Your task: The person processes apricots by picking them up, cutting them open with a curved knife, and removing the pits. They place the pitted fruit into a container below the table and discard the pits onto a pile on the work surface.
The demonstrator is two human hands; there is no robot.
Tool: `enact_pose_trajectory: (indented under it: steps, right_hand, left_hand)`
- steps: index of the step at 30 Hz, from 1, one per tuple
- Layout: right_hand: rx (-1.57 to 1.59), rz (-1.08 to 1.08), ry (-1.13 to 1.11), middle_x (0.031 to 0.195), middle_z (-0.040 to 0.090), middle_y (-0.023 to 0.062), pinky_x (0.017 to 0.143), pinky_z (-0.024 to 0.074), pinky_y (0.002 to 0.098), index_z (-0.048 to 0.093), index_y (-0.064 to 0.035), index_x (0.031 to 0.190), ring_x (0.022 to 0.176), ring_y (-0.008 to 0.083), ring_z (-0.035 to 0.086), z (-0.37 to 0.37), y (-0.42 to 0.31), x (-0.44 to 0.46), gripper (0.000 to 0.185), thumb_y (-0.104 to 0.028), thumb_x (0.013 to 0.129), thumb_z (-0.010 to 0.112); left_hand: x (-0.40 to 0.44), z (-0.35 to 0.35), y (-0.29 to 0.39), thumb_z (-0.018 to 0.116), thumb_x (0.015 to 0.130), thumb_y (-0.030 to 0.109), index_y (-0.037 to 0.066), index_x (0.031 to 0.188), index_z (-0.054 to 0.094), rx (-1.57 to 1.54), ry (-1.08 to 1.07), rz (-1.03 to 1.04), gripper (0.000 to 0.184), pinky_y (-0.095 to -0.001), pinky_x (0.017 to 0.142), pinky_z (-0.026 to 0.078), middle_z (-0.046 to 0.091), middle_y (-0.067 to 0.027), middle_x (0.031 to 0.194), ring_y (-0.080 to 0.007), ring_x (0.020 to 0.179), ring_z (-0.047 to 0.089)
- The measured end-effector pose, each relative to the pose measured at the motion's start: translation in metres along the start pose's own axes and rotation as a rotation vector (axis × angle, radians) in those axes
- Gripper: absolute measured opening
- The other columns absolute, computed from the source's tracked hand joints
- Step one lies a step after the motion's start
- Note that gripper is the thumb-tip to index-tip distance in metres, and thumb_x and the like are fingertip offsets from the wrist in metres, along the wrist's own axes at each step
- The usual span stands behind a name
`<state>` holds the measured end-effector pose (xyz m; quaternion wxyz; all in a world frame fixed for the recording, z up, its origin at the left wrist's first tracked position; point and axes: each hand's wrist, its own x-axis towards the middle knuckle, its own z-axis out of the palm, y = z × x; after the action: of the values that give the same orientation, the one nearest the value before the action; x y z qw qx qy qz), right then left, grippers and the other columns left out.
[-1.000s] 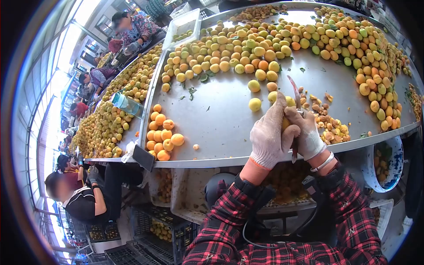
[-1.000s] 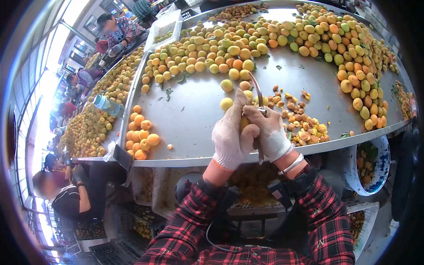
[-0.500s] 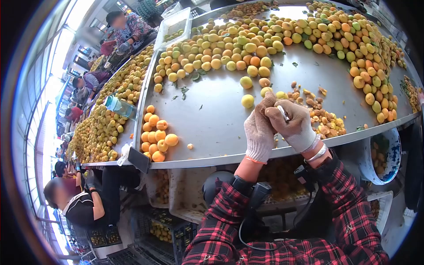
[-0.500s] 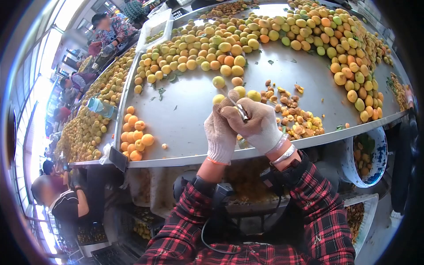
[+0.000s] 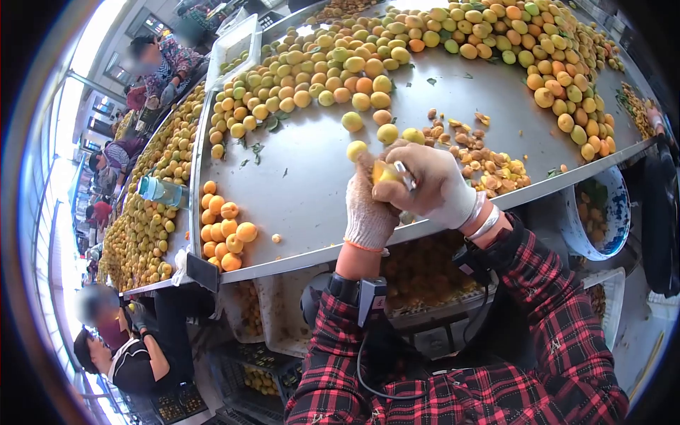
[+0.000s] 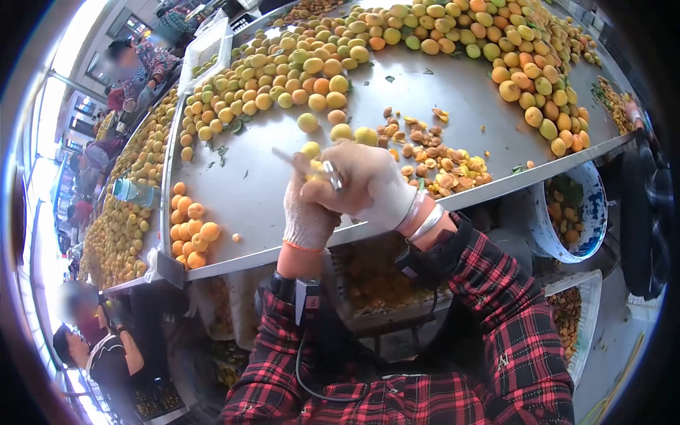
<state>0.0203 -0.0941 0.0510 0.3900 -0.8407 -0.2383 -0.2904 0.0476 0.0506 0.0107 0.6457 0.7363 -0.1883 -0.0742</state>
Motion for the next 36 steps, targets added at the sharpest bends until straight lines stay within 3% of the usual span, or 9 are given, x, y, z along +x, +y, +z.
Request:
enact_pose_trajectory:
  steps: [2, 4, 6, 16, 20, 26, 28, 32, 36]
  right_hand:
    - [0.431, 0.257, 0.080, 0.088, 0.067, 0.0068, 0.070, 0.0527, 0.0333, 0.065, -0.0004, 0.101, 0.077, 0.0190, 0.065, 0.009, 0.007, -0.002, 0.031, -0.025, 0.084, 0.074]
    - [0.576, 0.279, 0.181, 0.076, 0.066, 0.0051, 0.054, 0.0486, 0.0286, 0.068, -0.0053, 0.100, 0.062, 0.0124, 0.060, -0.002, -0.003, 0.008, 0.028, -0.027, 0.083, 0.073]
    - [0.961, 0.847, -0.086, 0.075, 0.065, 0.0020, 0.049, 0.0456, 0.0227, 0.068, -0.0074, 0.101, 0.058, 0.0071, 0.058, -0.026, -0.014, 0.009, 0.026, -0.029, 0.087, 0.070]
    - [1.166, 0.696, -0.046, 0.079, 0.065, 0.0029, 0.042, 0.0403, 0.0154, 0.061, 0.0013, 0.119, 0.056, 0.0031, 0.056, -0.048, 0.008, -0.005, 0.050, -0.040, 0.091, 0.058]
    - [1.350, 0.695, 0.092, 0.113, 0.064, 0.0228, 0.058, 0.0545, 0.0209, 0.054, 0.0042, 0.125, 0.065, 0.0100, 0.063, -0.055, 0.012, -0.002, 0.052, -0.031, 0.086, 0.062]
    - [1.141, 0.710, -0.097, 0.080, 0.064, 0.0031, 0.051, 0.0459, 0.0195, 0.066, -0.0039, 0.116, 0.056, 0.0053, 0.056, -0.042, 0.010, -0.003, 0.034, -0.021, 0.087, 0.066]
    - [0.853, 0.635, -0.069, 0.079, 0.063, 0.0012, 0.053, 0.0476, 0.0203, 0.067, -0.0074, 0.114, 0.061, 0.0052, 0.058, -0.022, -0.006, -0.001, 0.031, -0.013, 0.085, 0.071]
    - [0.868, 0.702, -0.110, 0.082, 0.063, -0.0015, 0.054, 0.0459, 0.0194, 0.069, -0.0093, 0.112, 0.063, 0.0040, 0.058, -0.026, -0.014, 0.003, 0.026, -0.009, 0.086, 0.072]
    - [1.058, 0.766, 0.187, 0.078, 0.067, 0.0017, 0.043, 0.0430, 0.0198, 0.066, -0.0057, 0.111, 0.055, 0.0056, 0.059, -0.037, -0.007, 0.016, 0.021, -0.017, 0.094, 0.063]
  left_hand:
    - [-0.006, 0.009, 0.041, 0.039, 0.098, 0.061, 0.000, 0.132, 0.049, -0.989, 0.219, -0.375, 0.070, -0.0277, 0.068, 0.054, 0.063, -0.0126, 0.114, -0.0217, 0.093, 0.065]
    - [-0.004, 0.005, 0.029, 0.036, 0.098, 0.063, 0.001, 0.136, 0.047, -1.087, 0.134, -0.298, 0.074, -0.0249, 0.066, 0.051, 0.061, -0.0135, 0.121, -0.0214, 0.097, 0.063]
    - [-0.004, 0.000, 0.027, 0.035, 0.098, 0.064, -0.001, 0.140, 0.043, -0.966, 0.114, -0.146, 0.078, -0.0242, 0.065, 0.051, 0.060, -0.0152, 0.124, -0.0211, 0.098, 0.063]
    - [-0.020, -0.029, 0.038, 0.038, 0.099, 0.056, -0.010, 0.133, 0.050, -0.907, -0.102, 0.001, 0.075, -0.0234, 0.065, 0.051, 0.064, -0.0196, 0.117, -0.0184, 0.085, 0.064]
    - [-0.031, -0.048, 0.075, 0.055, 0.091, 0.048, -0.013, 0.116, 0.063, -0.441, -0.567, -0.070, 0.067, -0.0299, 0.072, 0.053, 0.070, -0.0236, 0.101, -0.0194, 0.086, 0.066]
    - [-0.021, 0.006, 0.046, 0.061, 0.093, 0.027, -0.007, 0.128, 0.052, -0.584, -0.135, -0.219, 0.049, -0.0314, 0.082, 0.052, 0.065, -0.0104, 0.117, -0.0195, 0.100, 0.066]
    - [-0.019, 0.014, 0.030, 0.037, 0.104, 0.044, -0.002, 0.133, 0.044, 0.004, -0.038, 0.030, 0.055, -0.0387, 0.090, 0.052, 0.060, -0.0131, 0.117, -0.0259, 0.106, 0.062]
    - [-0.020, 0.016, 0.040, 0.044, 0.101, 0.047, -0.002, 0.128, 0.046, -0.975, 0.067, -0.187, 0.056, -0.0450, 0.082, 0.053, 0.058, -0.0134, 0.114, -0.0290, 0.098, 0.061]
    - [-0.017, 0.015, 0.039, 0.050, 0.100, 0.023, -0.005, 0.132, 0.049, -1.041, 0.134, -0.226, 0.043, -0.0488, 0.090, 0.054, 0.056, -0.0172, 0.126, -0.0340, 0.113, 0.060]
